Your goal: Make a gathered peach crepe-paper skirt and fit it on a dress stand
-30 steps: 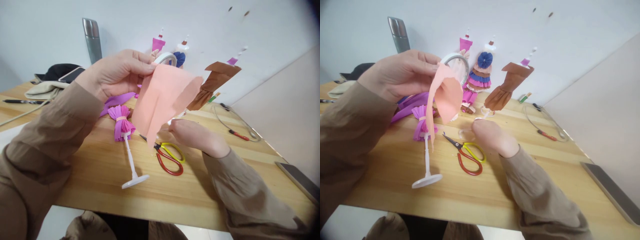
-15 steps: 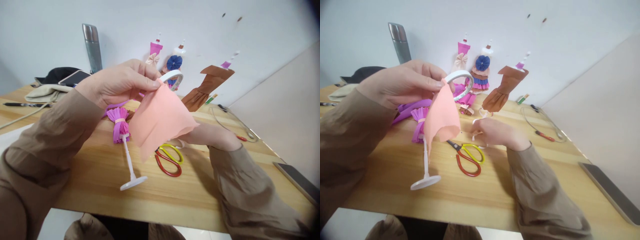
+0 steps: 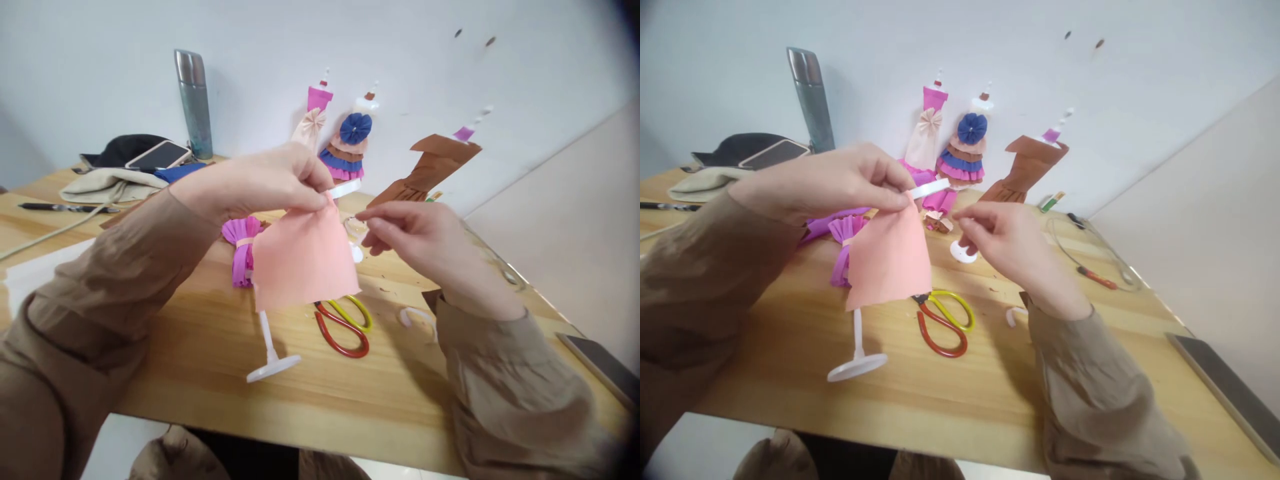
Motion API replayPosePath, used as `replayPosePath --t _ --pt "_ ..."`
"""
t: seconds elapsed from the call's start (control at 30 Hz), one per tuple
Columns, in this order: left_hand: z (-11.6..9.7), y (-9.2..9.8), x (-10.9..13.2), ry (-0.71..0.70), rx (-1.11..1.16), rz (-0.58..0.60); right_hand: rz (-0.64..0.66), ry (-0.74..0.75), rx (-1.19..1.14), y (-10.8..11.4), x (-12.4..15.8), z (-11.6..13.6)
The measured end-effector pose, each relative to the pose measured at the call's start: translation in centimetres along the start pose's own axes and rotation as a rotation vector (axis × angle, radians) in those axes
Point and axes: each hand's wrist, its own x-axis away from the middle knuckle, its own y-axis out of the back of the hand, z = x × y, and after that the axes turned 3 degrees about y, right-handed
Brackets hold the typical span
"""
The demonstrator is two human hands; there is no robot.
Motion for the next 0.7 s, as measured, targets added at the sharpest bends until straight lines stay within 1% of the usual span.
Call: replayPosePath --t 0.03,0.07,0.1,0.13,0.2,0.27,0.3,0.33,0.4,0.47,0.5,0.53,0.63,0.7 --pt "-0.1 -0.2 0.0 0.001 -0.066 -0.011 -0.064 -0.007 -0.143 -0.2 0.3 0.6" --pt "-0.1 -0.4 0.0 0.001 -0.121 -0.025 -0.073 0.004 -0.253 -0.6 0.6 1.2" --pt "-0.2 -0.7 -0.1 -0.001 -0.162 -0.04 -0.074 0.021 -0.319 -0.9 0.9 1.7" --pt "-0.2 -0.9 -0.1 0.002 -0.19 -0.058 -0.081 0.044 -0.328 -1.3 1.2 2.1" --pt "-0.2 -1.3 -0.2 0.031 -0.202 -0.101 -0.155 0.137 -0.214 -1.8 1.8 2.7" --pt "-0.2 -1.6 -0.3 0.086 -0.147 -0.136 -0.233 0.271 -0.012 -1.7 2.4 3.1" --pt "-0.1 -1.6 -0.4 0.108 -0.092 -0.147 -0.227 0.346 0.077 -1.4 2.7 3.3" --pt "0.0 -1.7 -0.5 0.126 -0.027 -0.151 -0.202 0.427 0.144 -1.1 2.9 3.4" --pt "0.3 -1.7 -0.8 0.155 0.114 -0.15 -0.049 0.571 0.239 -0.4 3.2 3.4" --pt "0.7 -1.6 -1.0 0.182 0.234 -0.145 0.103 0.681 0.299 -0.2 3.3 3.2" --pt "0.9 -1.6 -1.2 0.195 0.28 -0.143 0.113 0.701 0.32 -0.3 3.2 3.1" --pt "1.1 -1.6 -1.3 0.204 0.319 -0.143 0.076 0.704 0.337 -0.6 3.0 3.0" --pt "1.4 -1.7 -1.5 0.218 0.413 -0.114 -0.224 0.683 0.299 -1.6 2.6 2.8" --pt "1.6 -1.7 -1.7 0.217 0.464 -0.088 -0.392 0.639 0.22 -2.0 2.5 2.8"
